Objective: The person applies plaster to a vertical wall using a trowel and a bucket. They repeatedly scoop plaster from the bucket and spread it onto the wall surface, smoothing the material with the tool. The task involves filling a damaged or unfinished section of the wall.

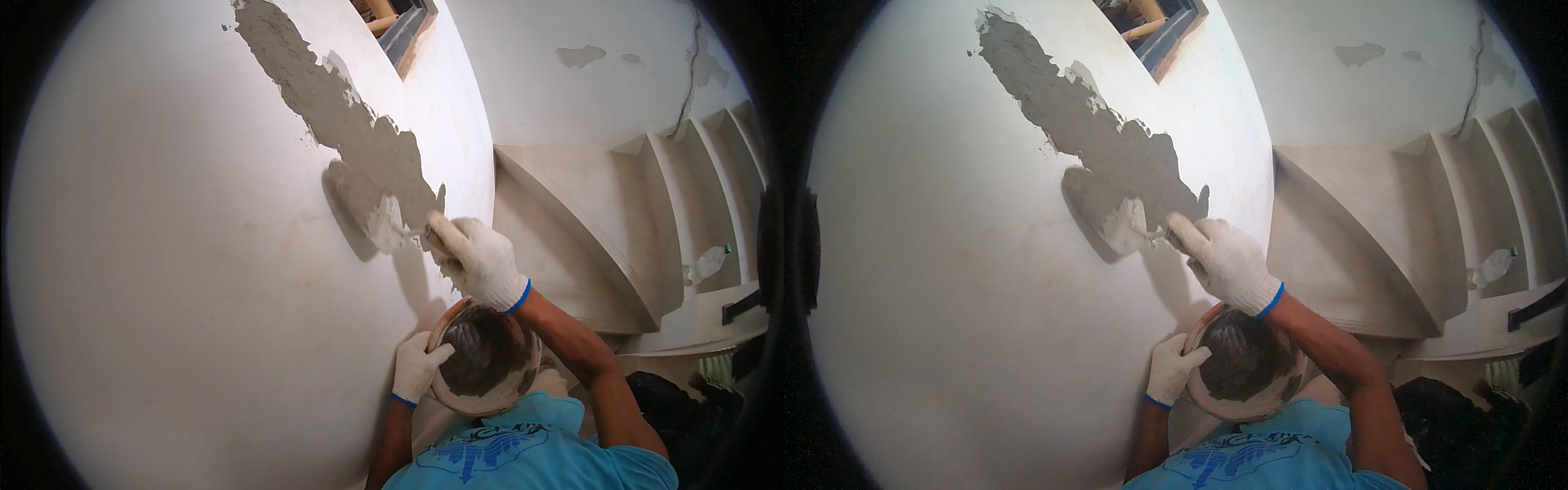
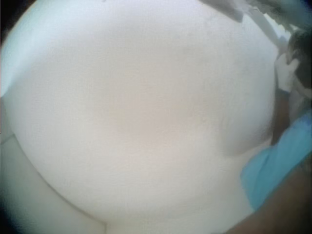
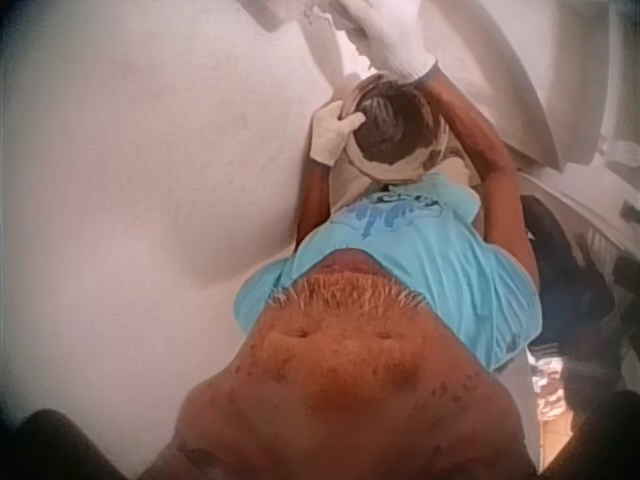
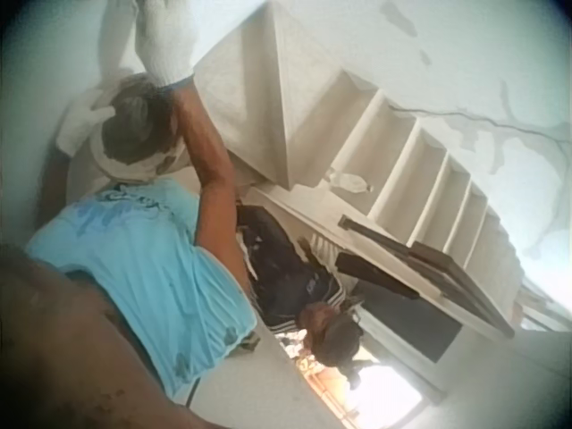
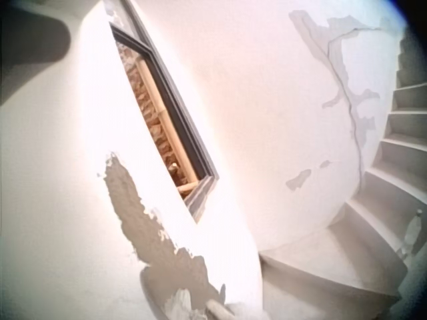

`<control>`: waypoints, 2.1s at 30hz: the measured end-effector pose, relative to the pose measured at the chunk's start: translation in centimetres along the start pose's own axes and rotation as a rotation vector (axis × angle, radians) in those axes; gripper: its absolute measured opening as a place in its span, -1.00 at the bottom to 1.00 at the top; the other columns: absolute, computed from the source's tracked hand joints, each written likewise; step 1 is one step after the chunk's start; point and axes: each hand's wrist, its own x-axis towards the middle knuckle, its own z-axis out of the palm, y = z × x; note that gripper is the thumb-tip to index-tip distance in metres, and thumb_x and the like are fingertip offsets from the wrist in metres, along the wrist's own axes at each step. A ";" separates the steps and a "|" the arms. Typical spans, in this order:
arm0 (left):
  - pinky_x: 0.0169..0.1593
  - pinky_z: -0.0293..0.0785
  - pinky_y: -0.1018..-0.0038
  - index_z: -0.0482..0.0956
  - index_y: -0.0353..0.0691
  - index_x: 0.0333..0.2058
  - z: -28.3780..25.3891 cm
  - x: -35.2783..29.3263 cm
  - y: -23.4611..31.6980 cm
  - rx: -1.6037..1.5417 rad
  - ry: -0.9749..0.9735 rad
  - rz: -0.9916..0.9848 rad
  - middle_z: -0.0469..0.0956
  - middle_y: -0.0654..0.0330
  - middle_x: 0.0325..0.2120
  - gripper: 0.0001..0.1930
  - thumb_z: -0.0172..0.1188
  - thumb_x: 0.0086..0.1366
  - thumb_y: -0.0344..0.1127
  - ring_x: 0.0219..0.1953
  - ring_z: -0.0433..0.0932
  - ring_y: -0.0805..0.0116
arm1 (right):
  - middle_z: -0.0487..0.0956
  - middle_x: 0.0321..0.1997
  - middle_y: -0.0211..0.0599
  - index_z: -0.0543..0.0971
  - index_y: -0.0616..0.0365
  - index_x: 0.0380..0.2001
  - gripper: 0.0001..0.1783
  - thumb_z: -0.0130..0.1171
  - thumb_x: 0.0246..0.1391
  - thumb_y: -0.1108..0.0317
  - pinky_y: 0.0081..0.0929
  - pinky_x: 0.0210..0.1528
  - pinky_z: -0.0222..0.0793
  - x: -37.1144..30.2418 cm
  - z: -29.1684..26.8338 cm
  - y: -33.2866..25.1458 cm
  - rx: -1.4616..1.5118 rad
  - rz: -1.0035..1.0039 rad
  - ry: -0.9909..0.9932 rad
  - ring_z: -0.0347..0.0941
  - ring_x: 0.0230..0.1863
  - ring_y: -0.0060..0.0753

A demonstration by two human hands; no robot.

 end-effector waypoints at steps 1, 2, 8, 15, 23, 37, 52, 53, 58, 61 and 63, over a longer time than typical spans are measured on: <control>-0.30 0.42 0.45 0.65 -0.36 -0.35 -0.1 0.1 0.1 0.020 0.000 -0.001 0.49 0.33 -0.49 -0.78 0.42 0.23 -0.30 -0.41 0.42 0.52 | 0.63 -0.16 -0.21 0.49 -0.03 0.35 -0.18 0.44 -0.06 0.46 -0.17 -0.20 0.57 0.5 0.0 0.2 0.003 -0.002 0.062 0.62 -0.16 -0.06; -0.31 0.41 0.45 0.64 -0.36 -0.36 -0.1 0.1 0.2 0.040 -0.001 -0.003 0.48 0.33 -0.50 -0.78 0.42 0.23 -0.30 -0.41 0.40 0.53 | 0.63 -0.15 -0.20 0.49 -0.03 0.36 -0.17 0.44 -0.07 0.46 -0.17 -0.19 0.57 1.1 0.0 0.4 0.005 -0.004 0.123 0.62 -0.16 -0.05; -0.34 0.38 0.44 0.61 -0.35 -0.39 -0.1 0.2 -0.5 0.050 0.022 0.002 0.45 0.35 -0.53 -0.77 0.43 0.22 -0.29 -0.43 0.38 0.53 | 0.55 -0.24 -0.22 0.43 -0.01 0.36 -0.23 0.36 0.02 0.45 -0.09 -0.22 0.50 4.7 0.9 1.3 -0.045 -0.041 0.188 0.57 -0.22 -0.04; -0.32 0.41 0.44 0.62 -0.35 -0.37 0.4 0.4 -1.2 -0.008 0.045 -0.018 0.47 0.33 -0.51 -0.77 0.43 0.23 -0.29 -0.42 0.40 0.52 | 0.59 -0.14 -0.24 0.46 -0.04 0.36 -0.18 0.44 -0.03 0.40 -0.14 -0.19 0.54 0.2 1.0 2.0 -0.077 -0.010 -0.091 0.59 -0.15 -0.08; -0.31 0.42 0.41 0.61 -0.35 -0.37 0.0 0.3 -0.6 0.074 0.033 -0.022 0.46 0.33 -0.51 -0.76 0.43 0.23 -0.29 -0.42 0.40 0.50 | 0.58 -0.21 -0.23 0.45 -0.07 0.33 -0.23 0.40 0.00 0.46 -0.10 -0.21 0.50 3.5 0.8 1.6 0.010 -0.005 0.140 0.56 -0.20 -0.03; -0.27 0.50 0.45 0.70 -0.42 -0.26 0.3 0.3 0.1 0.009 0.035 -0.005 0.59 0.29 -0.47 -0.76 0.42 0.23 -0.33 -0.40 0.50 0.51 | 0.67 -0.14 -0.14 0.59 0.04 0.26 -0.31 0.40 -0.03 0.51 -0.14 -0.08 0.56 -8.4 -3.7 -2.3 0.180 0.238 -0.060 0.63 -0.14 0.07; -0.37 0.37 0.23 0.41 -0.35 -0.53 1.0 1.3 -1.2 0.045 0.105 0.175 0.33 0.19 -0.59 -0.65 0.44 0.14 -0.29 -0.46 0.34 0.41 | 0.75 0.03 -0.04 0.65 0.24 0.19 -0.25 0.47 -0.24 0.58 -0.38 0.16 0.56 -20.2 -13.2 -3.1 0.275 0.827 -0.319 0.67 0.05 -0.40; -0.38 0.38 0.26 0.43 -0.35 -0.53 1.2 1.6 -1.3 0.058 0.077 0.195 0.35 0.20 -0.59 -0.66 0.43 0.14 -0.29 -0.46 0.35 0.42 | 0.76 0.00 -0.07 0.66 0.27 0.16 -0.27 0.45 -0.24 0.59 -0.39 0.14 0.56 -21.1 -14.4 -3.2 0.257 0.851 -0.328 0.67 0.02 -0.43; -0.36 0.38 0.39 0.49 -0.38 -0.48 0.5 0.2 2.3 -0.046 0.072 0.147 0.42 0.28 -0.55 -0.72 0.41 0.22 -0.34 -0.45 0.36 0.51 | 0.74 -0.04 -0.04 0.68 0.16 0.17 -0.33 0.45 -0.15 0.48 -0.29 0.05 0.60 -20.1 -16.1 -3.0 0.066 0.712 -0.389 0.72 -0.02 -0.12; -0.32 0.40 0.39 0.54 -0.40 -0.42 0.2 0.4 1.8 -0.006 0.062 0.162 0.44 0.23 -0.52 -0.74 0.41 0.23 -0.33 -0.42 0.36 0.48 | 0.70 -0.14 -0.09 0.67 0.03 0.20 -0.32 0.43 -0.11 0.47 -0.18 -0.05 0.58 -19.1 -16.5 -3.5 -0.249 0.573 -0.505 0.67 -0.10 0.02; -0.30 0.41 0.39 0.57 -0.41 -0.39 0.3 0.0 2.3 -0.004 0.051 0.187 0.44 0.21 -0.51 -0.74 0.41 0.22 -0.32 -0.41 0.37 0.47 | 0.65 -0.21 -0.13 0.65 -0.07 0.19 -0.35 0.42 -0.08 0.43 -0.08 -0.10 0.54 -18.4 -16.2 -4.0 -0.337 0.476 -0.532 0.64 -0.14 0.03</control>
